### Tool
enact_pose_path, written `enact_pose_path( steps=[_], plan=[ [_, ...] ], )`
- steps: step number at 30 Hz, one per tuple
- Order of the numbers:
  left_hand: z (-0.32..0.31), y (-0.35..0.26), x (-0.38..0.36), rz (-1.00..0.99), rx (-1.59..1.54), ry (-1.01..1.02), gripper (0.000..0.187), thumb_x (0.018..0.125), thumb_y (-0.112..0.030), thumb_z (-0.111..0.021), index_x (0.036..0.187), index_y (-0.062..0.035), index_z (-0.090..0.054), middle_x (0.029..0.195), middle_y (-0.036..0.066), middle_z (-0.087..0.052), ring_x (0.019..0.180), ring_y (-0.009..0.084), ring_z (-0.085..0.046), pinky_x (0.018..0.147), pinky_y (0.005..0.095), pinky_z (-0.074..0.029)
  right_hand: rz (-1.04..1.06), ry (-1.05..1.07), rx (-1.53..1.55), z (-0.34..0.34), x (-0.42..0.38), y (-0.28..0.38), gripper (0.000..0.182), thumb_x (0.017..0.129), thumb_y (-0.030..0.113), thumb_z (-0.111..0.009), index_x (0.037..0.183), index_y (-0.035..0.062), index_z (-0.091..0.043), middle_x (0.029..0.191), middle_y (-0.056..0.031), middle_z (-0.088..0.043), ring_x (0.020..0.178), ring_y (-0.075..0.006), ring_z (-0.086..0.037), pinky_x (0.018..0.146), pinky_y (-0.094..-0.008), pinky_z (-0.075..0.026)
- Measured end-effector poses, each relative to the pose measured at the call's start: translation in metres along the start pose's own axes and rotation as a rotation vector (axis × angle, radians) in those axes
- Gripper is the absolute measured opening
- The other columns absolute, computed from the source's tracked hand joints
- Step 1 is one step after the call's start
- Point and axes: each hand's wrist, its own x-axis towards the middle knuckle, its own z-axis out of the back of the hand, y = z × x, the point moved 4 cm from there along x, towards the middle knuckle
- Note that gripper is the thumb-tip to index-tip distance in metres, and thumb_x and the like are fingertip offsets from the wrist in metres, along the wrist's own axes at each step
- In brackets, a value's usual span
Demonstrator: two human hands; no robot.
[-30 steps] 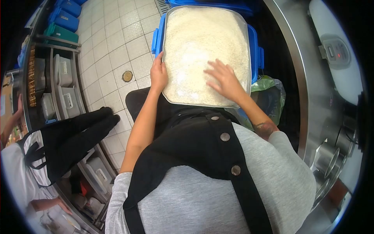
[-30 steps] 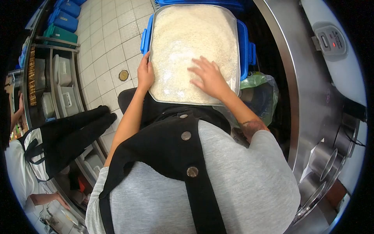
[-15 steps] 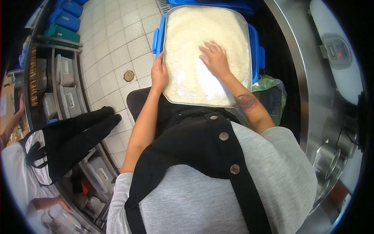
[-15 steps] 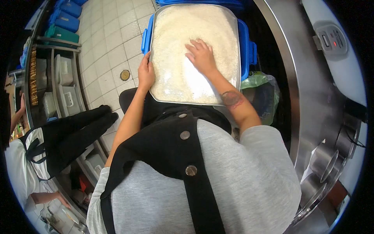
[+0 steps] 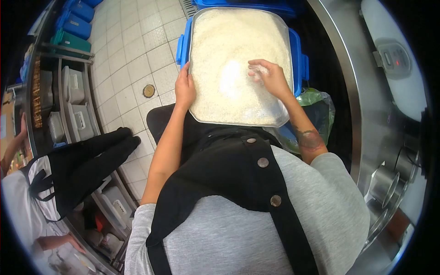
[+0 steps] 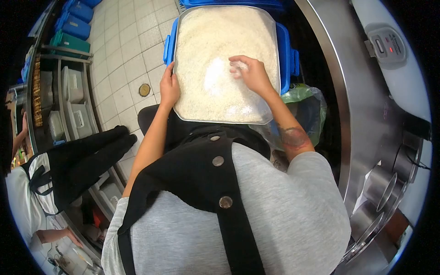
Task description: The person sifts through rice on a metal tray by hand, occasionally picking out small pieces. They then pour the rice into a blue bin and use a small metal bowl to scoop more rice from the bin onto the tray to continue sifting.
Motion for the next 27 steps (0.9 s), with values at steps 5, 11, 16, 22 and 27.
enact_pose_path(
  steps=[5,11,16,22,27],
  plan=[
    [0.0,-0.002,-0.001,0.014,-0.014,-0.006,0.041,0.093,-0.004,-0.044,0.133,-0.0006,-0.048,0.129,0.025,-0.055,0.118,0.0395,-0.054,0.101,0.0418,-0.042,0.056,0.009,0.331,0.024,-0.001,0.022,0.035,0.087,0.0,-0.054,0.122,0.0034,-0.062,0.112,-0.0162,-0.068,0.11,-0.021,-0.063,0.093,-0.0321,-0.048],
    [-0.001,-0.003,-0.001,0.012,-0.01,0.004,0.041,0.092,-0.004,-0.044,0.134,-0.0007,-0.048,0.128,0.025,-0.055,0.118,0.0394,-0.054,0.101,0.0415,-0.042,0.076,-0.3,-0.234,0.027,0.003,-0.048,0.034,0.087,0.014,-0.063,0.12,0.0039,-0.062,0.118,-0.0188,-0.063,0.112,-0.03,-0.06,0.094,-0.0372,-0.048],
    [0.0,-0.003,0.0,0.01,-0.029,0.0,0.041,0.093,-0.004,-0.044,0.134,-0.0009,-0.048,0.128,0.026,-0.055,0.118,0.0397,-0.054,0.101,0.0417,-0.042,0.296,-0.302,-0.706,-0.036,-0.045,-0.041,0.036,0.079,0.011,-0.069,0.115,0.0111,-0.064,0.128,-0.0153,-0.056,0.116,-0.0297,-0.055,0.095,-0.037,-0.046],
    [-0.001,-0.003,0.0,0.036,-0.014,-0.003,0.042,0.093,-0.004,-0.044,0.134,-0.0013,-0.049,0.13,0.024,-0.056,0.121,0.036,-0.054,0.103,0.0385,-0.041,0.217,0.052,-0.173,-0.052,-0.026,-0.035,0.04,0.072,-0.01,-0.062,0.105,0.013,-0.069,0.104,-0.0145,-0.067,0.097,-0.0303,-0.065,0.086,-0.0342,-0.05],
    [0.003,-0.005,-0.002,0.022,0.009,0.015,0.042,0.093,-0.004,-0.043,0.134,0.0006,-0.047,0.129,0.026,-0.054,0.12,0.0394,-0.053,0.101,0.0419,-0.042,-0.253,0.062,0.237,0.003,0.011,-0.006,0.036,0.079,-0.007,-0.054,0.109,0.0066,-0.068,0.103,-0.0107,-0.07,0.101,-0.025,-0.065,0.091,-0.0334,-0.049]
  ],
)
